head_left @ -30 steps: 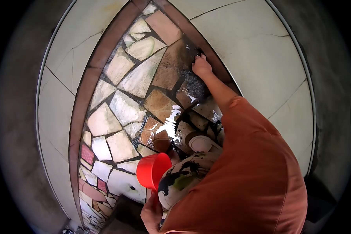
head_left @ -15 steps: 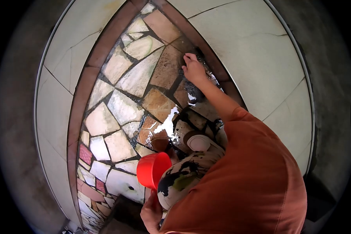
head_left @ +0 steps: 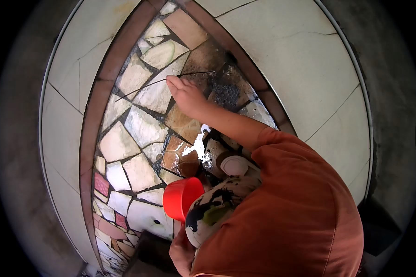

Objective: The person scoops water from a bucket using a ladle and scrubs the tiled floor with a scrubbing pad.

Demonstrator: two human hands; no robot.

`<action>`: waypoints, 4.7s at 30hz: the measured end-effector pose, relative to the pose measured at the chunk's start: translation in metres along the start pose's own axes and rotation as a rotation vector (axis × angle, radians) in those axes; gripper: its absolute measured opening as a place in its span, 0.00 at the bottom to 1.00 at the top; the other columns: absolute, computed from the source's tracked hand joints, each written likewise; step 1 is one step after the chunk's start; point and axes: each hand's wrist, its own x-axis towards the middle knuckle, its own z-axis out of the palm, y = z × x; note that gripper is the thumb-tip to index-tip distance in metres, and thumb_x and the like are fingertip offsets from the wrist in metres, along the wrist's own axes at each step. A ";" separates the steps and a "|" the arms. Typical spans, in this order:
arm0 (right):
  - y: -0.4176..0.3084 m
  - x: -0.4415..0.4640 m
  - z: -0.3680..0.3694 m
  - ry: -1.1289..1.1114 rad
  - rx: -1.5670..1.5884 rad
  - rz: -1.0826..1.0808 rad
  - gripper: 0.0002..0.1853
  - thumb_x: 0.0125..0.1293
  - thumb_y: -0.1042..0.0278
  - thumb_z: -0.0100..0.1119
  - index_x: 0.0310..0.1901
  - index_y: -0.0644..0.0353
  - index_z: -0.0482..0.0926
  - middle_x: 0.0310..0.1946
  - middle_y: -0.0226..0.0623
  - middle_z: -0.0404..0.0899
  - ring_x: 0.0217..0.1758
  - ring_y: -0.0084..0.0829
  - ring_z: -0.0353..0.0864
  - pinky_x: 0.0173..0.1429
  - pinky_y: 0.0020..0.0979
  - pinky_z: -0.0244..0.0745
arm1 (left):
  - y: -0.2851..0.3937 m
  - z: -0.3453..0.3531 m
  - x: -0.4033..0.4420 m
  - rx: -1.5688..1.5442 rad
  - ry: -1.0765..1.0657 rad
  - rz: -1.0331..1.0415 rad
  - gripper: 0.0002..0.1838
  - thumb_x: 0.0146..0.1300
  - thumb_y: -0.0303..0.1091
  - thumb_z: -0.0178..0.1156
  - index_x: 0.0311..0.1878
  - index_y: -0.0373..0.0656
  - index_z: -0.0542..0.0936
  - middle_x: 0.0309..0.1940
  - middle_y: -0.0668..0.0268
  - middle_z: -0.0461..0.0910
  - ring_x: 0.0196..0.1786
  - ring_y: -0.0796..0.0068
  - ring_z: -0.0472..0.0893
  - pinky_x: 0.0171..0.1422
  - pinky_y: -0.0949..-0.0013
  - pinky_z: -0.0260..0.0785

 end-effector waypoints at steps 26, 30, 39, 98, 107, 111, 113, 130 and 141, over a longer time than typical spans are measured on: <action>0.122 -0.040 -0.020 -0.267 -0.041 0.466 0.27 0.58 0.73 0.56 0.62 0.55 0.70 0.67 0.50 0.60 0.56 0.54 0.75 0.57 0.42 0.74 | 0.001 0.010 -0.005 0.053 -0.011 -0.016 0.24 0.59 0.43 0.59 0.61 0.61 0.75 0.29 0.54 0.81 0.33 0.48 0.81 0.35 0.52 0.73; 0.141 -0.017 -0.032 -0.414 -0.215 0.837 0.26 0.60 0.71 0.54 0.62 0.57 0.69 0.66 0.60 0.59 0.58 0.55 0.73 0.62 0.41 0.71 | 0.000 0.014 -0.005 0.055 -0.007 -0.012 0.24 0.59 0.44 0.59 0.61 0.61 0.75 0.29 0.54 0.81 0.33 0.48 0.81 0.35 0.51 0.73; 0.173 -0.042 -0.001 -0.211 -0.168 0.725 0.27 0.58 0.67 0.58 0.60 0.67 0.70 0.63 0.54 0.64 0.62 0.50 0.69 0.65 0.38 0.67 | -0.012 0.022 -0.009 0.131 -0.033 -0.047 0.24 0.59 0.45 0.58 0.61 0.62 0.74 0.28 0.54 0.81 0.32 0.47 0.81 0.35 0.50 0.73; 0.124 0.050 0.030 -0.758 -0.358 0.204 0.19 0.56 0.63 0.65 0.51 0.41 0.77 0.46 0.34 0.79 0.58 0.36 0.75 0.65 0.55 0.59 | -0.040 0.036 -0.022 0.063 0.006 -0.113 0.25 0.55 0.37 0.61 0.59 0.62 0.76 0.26 0.58 0.78 0.29 0.51 0.81 0.34 0.52 0.73; 0.102 0.079 0.031 -0.875 0.051 0.260 0.11 0.49 0.64 0.70 0.32 0.58 0.81 0.22 0.30 0.79 0.26 0.21 0.74 0.34 0.27 0.71 | -0.056 0.041 -0.046 0.019 0.152 -0.119 0.25 0.53 0.39 0.62 0.57 0.63 0.77 0.25 0.59 0.77 0.26 0.54 0.80 0.30 0.54 0.73; 0.005 0.126 0.026 -1.005 0.406 0.209 0.06 0.54 0.69 0.68 0.31 0.59 0.81 0.23 0.23 0.77 0.27 0.16 0.72 0.32 0.22 0.68 | -0.066 0.033 -0.057 0.040 0.185 -0.152 0.23 0.54 0.37 0.62 0.56 0.62 0.77 0.26 0.59 0.79 0.28 0.55 0.80 0.33 0.55 0.73; -0.060 0.156 0.028 -0.955 0.265 -0.051 0.06 0.53 0.68 0.68 0.31 0.58 0.81 0.23 0.23 0.76 0.28 0.17 0.72 0.33 0.23 0.68 | -0.081 0.038 -0.065 0.088 0.158 -0.121 0.23 0.57 0.38 0.58 0.58 0.63 0.75 0.27 0.60 0.80 0.28 0.56 0.81 0.32 0.55 0.73; -0.936 0.056 -0.295 -0.190 0.940 -1.236 0.14 0.55 0.59 0.65 0.38 0.59 0.83 0.25 0.28 0.79 0.26 0.17 0.73 0.33 0.23 0.70 | -0.181 0.098 -0.095 -0.187 0.161 0.070 0.25 0.52 0.33 0.56 0.57 0.58 0.79 0.46 0.60 0.83 0.49 0.58 0.81 0.50 0.59 0.74; -1.091 -0.166 -0.384 0.343 0.288 -1.734 0.13 0.52 0.70 0.61 0.41 0.55 0.84 0.34 0.41 0.84 0.36 0.36 0.82 0.41 0.35 0.78 | -0.224 0.101 -0.121 -0.299 0.237 0.022 0.19 0.52 0.33 0.56 0.49 0.42 0.82 0.49 0.56 0.82 0.53 0.58 0.81 0.52 0.55 0.74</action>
